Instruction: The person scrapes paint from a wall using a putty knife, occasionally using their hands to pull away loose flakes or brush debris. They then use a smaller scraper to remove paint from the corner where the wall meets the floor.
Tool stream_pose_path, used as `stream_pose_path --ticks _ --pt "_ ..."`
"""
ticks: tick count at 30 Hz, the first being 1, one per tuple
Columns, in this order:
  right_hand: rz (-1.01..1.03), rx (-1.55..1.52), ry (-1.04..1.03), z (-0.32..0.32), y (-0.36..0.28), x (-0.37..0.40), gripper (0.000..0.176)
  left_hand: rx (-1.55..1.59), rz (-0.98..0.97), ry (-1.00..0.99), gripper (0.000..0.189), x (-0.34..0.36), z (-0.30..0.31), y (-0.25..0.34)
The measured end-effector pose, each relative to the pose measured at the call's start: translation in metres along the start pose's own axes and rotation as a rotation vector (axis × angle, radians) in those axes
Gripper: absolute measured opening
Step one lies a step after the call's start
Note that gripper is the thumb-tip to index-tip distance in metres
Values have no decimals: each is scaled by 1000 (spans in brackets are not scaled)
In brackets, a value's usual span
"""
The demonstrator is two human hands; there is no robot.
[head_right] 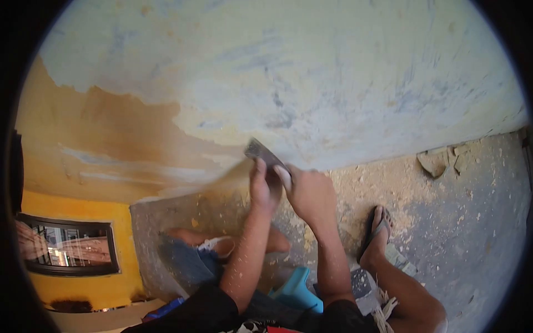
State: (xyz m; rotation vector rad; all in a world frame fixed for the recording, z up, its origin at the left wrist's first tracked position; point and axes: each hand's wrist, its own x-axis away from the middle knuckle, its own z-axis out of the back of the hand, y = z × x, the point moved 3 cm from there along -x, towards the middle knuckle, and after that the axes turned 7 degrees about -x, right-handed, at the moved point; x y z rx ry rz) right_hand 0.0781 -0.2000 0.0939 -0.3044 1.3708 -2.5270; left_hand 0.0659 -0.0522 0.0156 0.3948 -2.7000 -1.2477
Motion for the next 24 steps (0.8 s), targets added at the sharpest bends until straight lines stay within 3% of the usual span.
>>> stream_pose_path --ticks 2,6,8,10,16,18,21,24 --pt "-27 13 -39 3 -15 -4 41 -28 33 -5 23 5 3 7" --pt "-63 17 -62 -7 17 -4 42 -50 104 104 26 13 -13 -13" --pt "-70 -13 -74 -8 3 -6 42 13 42 166 26 13 -13 -5" --pt "13 19 -25 -8 -28 -5 43 88 20 -76 26 -1 28 1" --pt "-1 26 -53 -38 30 -8 42 -43 134 151 31 16 28 -26" --pt "-40 53 -86 -40 28 -12 41 16 71 206 28 14 21 -24" --pt "-12 37 -54 -29 -13 -9 42 36 62 31 20 5 42 -5" --pt "-27 -27 -45 -41 -2 -7 41 14 89 32 20 5 57 -13"
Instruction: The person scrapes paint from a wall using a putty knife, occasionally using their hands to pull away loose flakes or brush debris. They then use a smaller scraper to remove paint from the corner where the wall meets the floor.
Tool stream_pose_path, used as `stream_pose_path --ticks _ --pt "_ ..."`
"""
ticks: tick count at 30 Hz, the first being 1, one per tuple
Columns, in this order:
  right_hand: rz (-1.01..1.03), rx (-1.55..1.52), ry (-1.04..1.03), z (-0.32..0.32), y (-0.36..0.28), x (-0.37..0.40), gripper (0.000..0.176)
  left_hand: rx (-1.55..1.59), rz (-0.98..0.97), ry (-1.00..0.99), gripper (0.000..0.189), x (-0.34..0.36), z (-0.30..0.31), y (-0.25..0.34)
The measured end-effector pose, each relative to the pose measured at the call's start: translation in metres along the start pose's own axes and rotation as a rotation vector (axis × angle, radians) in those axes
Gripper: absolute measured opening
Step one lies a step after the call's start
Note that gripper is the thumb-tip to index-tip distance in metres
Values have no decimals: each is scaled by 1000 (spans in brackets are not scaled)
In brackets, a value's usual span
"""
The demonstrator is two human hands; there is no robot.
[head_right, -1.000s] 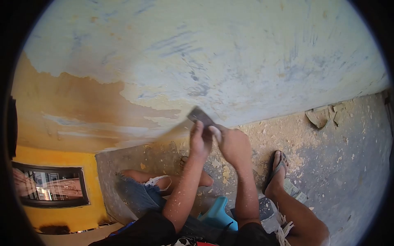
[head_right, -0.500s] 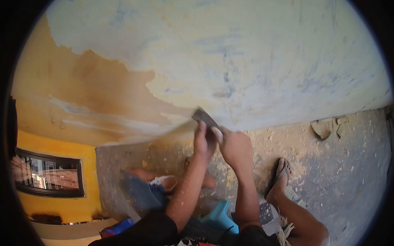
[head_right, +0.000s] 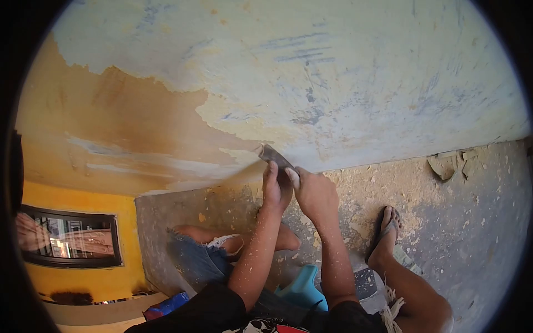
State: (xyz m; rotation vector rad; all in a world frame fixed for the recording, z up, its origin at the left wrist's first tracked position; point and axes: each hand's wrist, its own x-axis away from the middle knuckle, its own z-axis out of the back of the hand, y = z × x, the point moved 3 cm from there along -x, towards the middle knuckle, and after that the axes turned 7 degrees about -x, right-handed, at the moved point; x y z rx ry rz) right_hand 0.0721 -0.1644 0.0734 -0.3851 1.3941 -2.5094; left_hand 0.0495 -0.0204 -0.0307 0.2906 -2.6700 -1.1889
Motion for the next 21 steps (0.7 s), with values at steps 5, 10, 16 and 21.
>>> stream_pose_path --ticks 5,10,16,21 --pt "53 -56 11 -15 10 -6 42 -30 -86 237 27 9 -20 9" --pt "-38 -80 -111 -12 -27 -1 44 -35 -104 38 18 4 -3 41" --pt "12 -93 -77 -39 28 -8 44 -121 -89 240 24 11 -1 5" --pt "75 -89 -44 -28 -34 -8 44 -78 -121 82 20 6 11 60"
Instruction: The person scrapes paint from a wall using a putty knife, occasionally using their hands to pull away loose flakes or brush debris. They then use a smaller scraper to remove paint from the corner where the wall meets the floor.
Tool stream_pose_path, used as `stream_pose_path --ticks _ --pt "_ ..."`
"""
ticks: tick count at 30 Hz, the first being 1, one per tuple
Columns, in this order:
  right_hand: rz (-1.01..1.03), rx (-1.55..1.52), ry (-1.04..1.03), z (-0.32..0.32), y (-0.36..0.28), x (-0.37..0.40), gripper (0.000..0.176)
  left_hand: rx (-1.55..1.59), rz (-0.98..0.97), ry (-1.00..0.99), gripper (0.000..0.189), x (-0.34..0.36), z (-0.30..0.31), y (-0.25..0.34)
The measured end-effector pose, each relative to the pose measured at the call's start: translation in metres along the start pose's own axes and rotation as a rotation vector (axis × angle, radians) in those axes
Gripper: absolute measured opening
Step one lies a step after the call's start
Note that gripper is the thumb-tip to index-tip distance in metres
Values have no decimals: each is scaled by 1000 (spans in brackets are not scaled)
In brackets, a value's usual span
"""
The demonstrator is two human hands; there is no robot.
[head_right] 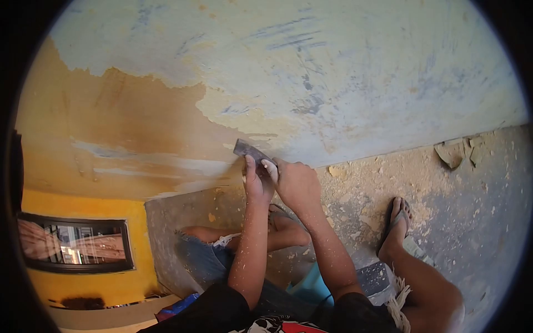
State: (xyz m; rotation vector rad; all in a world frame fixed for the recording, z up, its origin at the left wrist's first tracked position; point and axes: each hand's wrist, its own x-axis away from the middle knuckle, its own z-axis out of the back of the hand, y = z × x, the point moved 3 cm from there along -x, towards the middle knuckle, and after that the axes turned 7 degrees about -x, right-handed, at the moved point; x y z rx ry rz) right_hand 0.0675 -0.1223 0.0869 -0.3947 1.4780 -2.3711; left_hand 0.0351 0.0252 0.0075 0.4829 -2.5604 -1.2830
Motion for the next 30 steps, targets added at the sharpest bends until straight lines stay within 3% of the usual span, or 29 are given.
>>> stream_pose_path --ticks 2,4,6,9,11,14,17,20,23,26,30 --pt "-24 -61 26 -29 34 4 43 19 -4 -22 20 -1 7 -11" --pt "-22 -116 52 -59 85 8 42 -183 75 177 20 9 21 -42" --pt "-74 -219 24 -78 131 10 44 -176 82 222 20 20 30 -71" --pt "-75 -228 -34 -76 127 -1 47 -161 109 313 19 18 35 -70" --pt "-68 -257 3 -71 102 -7 49 -167 -16 173 18 7 25 -43" --pt "-19 -268 -14 -56 69 -7 50 -137 -30 155 17 5 22 -28" --pt "-71 -295 59 -82 98 4 50 -66 8 110 19 11 32 -45" --pt "-145 -235 6 -95 143 9 50 -209 104 309 21 19 45 -81" --pt "-44 -229 60 -89 128 0 50 -183 55 259 20 12 37 -66" --pt "-7 -171 -29 -55 74 -10 51 -140 -1 196 19 1 27 -41" --pt "-59 -185 2 -78 92 1 51 -106 63 204 19 11 47 -55"
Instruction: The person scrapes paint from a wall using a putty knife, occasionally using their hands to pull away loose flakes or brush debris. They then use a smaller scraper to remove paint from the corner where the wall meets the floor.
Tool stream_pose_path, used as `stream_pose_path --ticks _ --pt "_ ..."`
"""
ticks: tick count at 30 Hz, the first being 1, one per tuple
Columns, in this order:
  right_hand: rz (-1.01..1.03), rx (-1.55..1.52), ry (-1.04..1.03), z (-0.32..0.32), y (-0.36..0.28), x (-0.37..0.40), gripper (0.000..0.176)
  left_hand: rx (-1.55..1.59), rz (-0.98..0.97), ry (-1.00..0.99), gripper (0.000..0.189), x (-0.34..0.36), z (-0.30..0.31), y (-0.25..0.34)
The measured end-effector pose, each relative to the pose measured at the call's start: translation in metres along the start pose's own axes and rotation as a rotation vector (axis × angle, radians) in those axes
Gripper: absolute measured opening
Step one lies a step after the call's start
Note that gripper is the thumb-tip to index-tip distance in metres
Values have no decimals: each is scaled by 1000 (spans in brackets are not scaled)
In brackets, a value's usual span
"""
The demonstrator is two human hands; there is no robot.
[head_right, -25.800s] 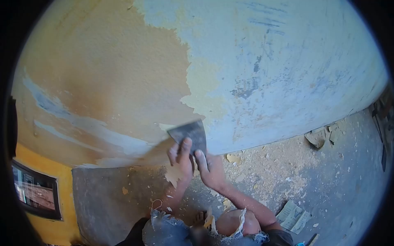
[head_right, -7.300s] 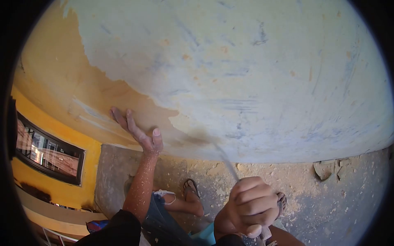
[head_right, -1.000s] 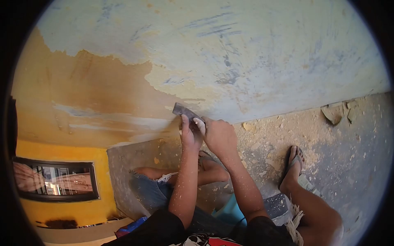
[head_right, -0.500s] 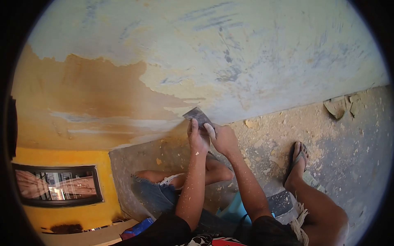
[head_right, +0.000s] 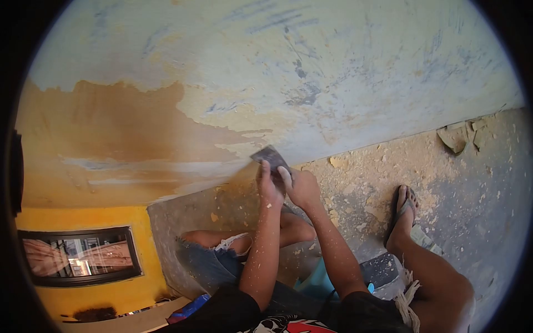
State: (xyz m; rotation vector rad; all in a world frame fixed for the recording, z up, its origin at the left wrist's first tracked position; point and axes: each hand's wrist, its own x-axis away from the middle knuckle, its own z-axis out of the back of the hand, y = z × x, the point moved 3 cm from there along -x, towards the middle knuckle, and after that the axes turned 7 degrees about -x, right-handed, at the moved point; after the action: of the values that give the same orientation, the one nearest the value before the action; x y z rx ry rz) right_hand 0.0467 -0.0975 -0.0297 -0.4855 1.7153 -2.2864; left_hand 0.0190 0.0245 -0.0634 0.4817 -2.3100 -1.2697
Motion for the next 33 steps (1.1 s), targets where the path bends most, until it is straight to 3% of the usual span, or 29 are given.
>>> stream_pose_path --ticks 3,7,9,11,14,17,19,21,23,29,33 --pt "-40 -16 43 -18 29 -1 53 -29 20 62 22 -2 14 -17" --pt "-6 0 54 1 -35 4 54 45 17 52 25 9 -7 33" --pt "4 -158 15 8 -58 0 53 7 -114 7 25 6 -19 54" --pt "26 -126 46 4 -70 6 54 -9 -84 138 23 12 -25 65" --pt "-45 -264 6 10 -97 18 55 -128 -120 116 22 26 -47 96" --pt "-40 -289 46 3 -61 10 55 -107 -199 57 22 13 -41 75" --pt "-1 -229 76 -12 -6 9 53 -177 -99 101 26 6 -16 26" --pt "-86 -168 75 -14 22 8 53 -144 -83 85 25 4 -9 -2" --pt "-84 -146 28 0 1 1 52 -138 -48 101 25 4 -1 -3" --pt "43 -82 -33 41 -102 5 53 80 -69 34 21 15 -53 81" --pt "31 -224 56 21 -97 11 56 -74 -129 123 21 17 -48 89"
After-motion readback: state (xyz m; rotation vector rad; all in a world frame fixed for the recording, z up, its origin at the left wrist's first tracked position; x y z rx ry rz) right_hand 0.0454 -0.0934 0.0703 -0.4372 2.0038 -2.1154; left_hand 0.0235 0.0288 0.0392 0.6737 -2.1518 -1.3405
